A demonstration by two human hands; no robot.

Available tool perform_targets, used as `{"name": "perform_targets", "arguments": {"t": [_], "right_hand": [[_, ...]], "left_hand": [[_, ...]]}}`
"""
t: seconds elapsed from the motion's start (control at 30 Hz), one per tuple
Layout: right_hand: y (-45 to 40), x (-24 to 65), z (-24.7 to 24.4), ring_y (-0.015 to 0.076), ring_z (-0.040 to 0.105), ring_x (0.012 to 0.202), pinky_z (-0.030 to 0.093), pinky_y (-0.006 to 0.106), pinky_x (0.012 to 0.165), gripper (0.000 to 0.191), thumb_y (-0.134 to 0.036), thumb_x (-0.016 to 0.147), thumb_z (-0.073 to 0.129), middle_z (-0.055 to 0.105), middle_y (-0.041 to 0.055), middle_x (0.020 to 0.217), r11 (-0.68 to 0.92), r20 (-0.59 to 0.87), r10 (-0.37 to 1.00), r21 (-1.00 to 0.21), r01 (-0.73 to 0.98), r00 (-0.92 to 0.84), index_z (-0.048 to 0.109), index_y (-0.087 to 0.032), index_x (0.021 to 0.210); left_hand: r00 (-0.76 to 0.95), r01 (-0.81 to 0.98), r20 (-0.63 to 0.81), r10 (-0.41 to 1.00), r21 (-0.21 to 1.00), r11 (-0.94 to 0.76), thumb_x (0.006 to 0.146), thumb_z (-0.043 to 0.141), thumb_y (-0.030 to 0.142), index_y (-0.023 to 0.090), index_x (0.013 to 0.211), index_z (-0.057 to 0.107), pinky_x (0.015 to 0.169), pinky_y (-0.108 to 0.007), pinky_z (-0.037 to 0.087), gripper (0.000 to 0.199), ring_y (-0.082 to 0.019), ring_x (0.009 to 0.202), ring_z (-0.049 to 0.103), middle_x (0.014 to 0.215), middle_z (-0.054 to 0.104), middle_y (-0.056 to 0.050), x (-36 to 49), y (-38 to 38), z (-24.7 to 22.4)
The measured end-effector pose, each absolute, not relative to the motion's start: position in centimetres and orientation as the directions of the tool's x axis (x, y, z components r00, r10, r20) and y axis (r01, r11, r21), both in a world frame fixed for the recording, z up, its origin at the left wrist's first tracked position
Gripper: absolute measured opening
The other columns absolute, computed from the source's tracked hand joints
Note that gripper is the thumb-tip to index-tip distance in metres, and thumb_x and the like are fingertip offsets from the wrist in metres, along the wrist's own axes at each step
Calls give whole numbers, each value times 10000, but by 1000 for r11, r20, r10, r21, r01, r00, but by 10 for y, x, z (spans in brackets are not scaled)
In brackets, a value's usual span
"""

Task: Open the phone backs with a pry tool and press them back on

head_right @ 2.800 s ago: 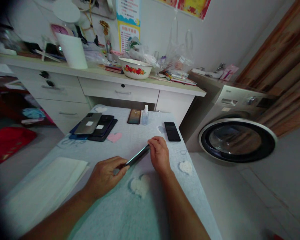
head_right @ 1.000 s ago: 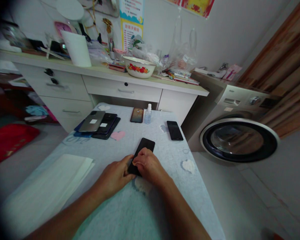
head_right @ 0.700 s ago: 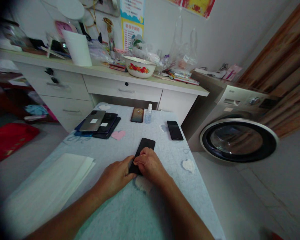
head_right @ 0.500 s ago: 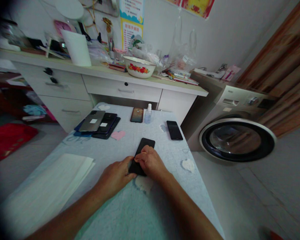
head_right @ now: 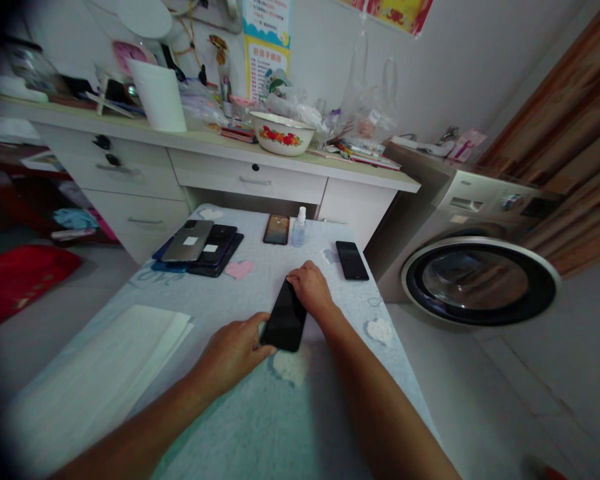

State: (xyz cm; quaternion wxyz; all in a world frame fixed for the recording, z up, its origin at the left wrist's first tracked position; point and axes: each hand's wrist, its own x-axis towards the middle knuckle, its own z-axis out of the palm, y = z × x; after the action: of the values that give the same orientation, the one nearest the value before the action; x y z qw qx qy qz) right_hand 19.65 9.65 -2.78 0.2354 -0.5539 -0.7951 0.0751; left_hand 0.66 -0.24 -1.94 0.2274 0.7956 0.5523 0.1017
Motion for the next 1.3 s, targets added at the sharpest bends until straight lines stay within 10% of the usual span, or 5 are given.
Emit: {"name": "perform_targets", "arguments": {"t": [1.3], "right_hand": [[30, 214, -18, 145, 568, 799, 449, 266, 721, 144, -177, 882, 596, 598, 54, 883, 503, 212, 862, -460, 732, -460, 738, -188, 907]], "left_hand": [[370, 828, -104, 923, 488, -276, 789, 639, 341, 207, 1164, 539, 621, -276, 395, 410, -230, 791, 665, 805, 705, -25, 6, 1, -21]]}}
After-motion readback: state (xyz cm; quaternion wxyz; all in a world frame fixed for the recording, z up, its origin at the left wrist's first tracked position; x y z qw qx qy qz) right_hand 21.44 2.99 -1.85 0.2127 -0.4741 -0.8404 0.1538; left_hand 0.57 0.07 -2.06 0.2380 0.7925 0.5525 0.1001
